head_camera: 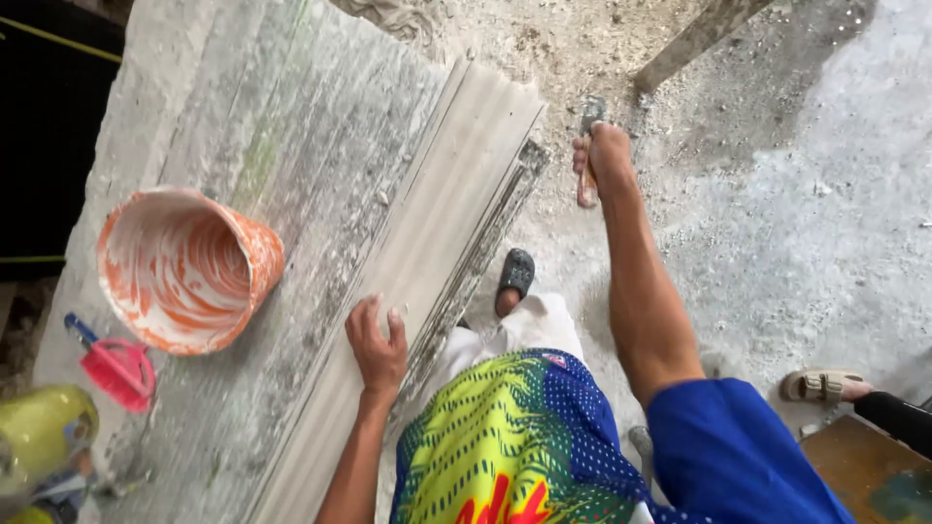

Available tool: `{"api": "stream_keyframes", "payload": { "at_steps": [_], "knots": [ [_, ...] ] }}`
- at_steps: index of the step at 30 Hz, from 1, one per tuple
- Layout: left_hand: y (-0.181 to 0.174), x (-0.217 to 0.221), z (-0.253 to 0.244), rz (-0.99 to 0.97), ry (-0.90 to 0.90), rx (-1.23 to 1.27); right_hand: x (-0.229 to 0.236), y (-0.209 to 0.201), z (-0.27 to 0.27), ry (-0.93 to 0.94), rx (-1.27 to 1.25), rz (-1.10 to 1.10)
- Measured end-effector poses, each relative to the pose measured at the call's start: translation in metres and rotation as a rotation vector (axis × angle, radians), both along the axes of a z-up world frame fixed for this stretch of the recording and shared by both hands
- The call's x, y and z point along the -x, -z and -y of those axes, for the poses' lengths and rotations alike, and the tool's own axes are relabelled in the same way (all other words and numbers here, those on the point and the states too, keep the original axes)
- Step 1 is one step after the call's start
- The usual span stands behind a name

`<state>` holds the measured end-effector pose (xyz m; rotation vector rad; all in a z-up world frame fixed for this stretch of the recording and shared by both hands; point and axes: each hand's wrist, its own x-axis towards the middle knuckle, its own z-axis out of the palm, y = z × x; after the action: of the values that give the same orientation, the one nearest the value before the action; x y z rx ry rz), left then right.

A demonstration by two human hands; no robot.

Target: The person applies plaster and uses a trowel to shape and smooth decorative molding on a workbench.

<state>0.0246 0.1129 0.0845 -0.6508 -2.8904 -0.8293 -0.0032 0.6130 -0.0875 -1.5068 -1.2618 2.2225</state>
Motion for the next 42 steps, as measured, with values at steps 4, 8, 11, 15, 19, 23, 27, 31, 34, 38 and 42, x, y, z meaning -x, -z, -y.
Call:
{"api": "stream_keyframes", "payload": {
  "at_steps": [4, 8, 11, 15, 19, 23, 27, 31, 34, 38, 42],
  "knots": [
    [0.011, 0.012, -0.012, -0.031, -0.051, -0.053, -0.029, -0.102, 0.050, -0.371, -0.084, 0.129],
    [0.018, 0.007, -0.016, -0.013, -0.074, -0.046, -0.029, -0.086, 0.077, -0.413, -0.114, 0.156],
    [0.013, 0.008, -0.014, 0.027, -0.037, -0.020, -0.027, -0.100, 0.092, -0.285, -0.225, 0.106],
    [0.021, 0.020, -0.021, 0.058, 0.004, -0.047, -0.032, -0.113, 0.142, -0.188, -0.075, 0.232],
    [0.028, 0.024, -0.020, 0.080, 0.029, -0.046, -0.036, -0.140, 0.229, -0.055, 0.150, 0.075],
    [0.036, 0.031, -0.014, 0.103, 0.069, -0.047, -0.031, -0.118, 0.281, -0.072, 0.124, -0.038],
    [0.045, 0.035, -0.003, 0.153, 0.062, -0.057, -0.018, -0.136, 0.316, -0.042, 0.102, 0.032],
    [0.063, 0.039, 0.020, 0.186, 0.051, -0.069, -0.006, -0.135, 0.332, -0.024, 0.005, 0.161],
    [0.075, 0.044, 0.040, 0.241, 0.030, -0.017, 0.008, -0.092, 0.294, -0.157, -0.264, 0.285],
    [0.090, 0.064, 0.057, 0.320, 0.001, 0.074, 0.046, -0.089, 0.176, -0.045, -0.151, 0.130],
    [0.096, 0.088, 0.064, 0.388, -0.038, 0.128, 0.047, -0.103, 0.143, -0.115, -0.090, 0.271]
  ]
}}
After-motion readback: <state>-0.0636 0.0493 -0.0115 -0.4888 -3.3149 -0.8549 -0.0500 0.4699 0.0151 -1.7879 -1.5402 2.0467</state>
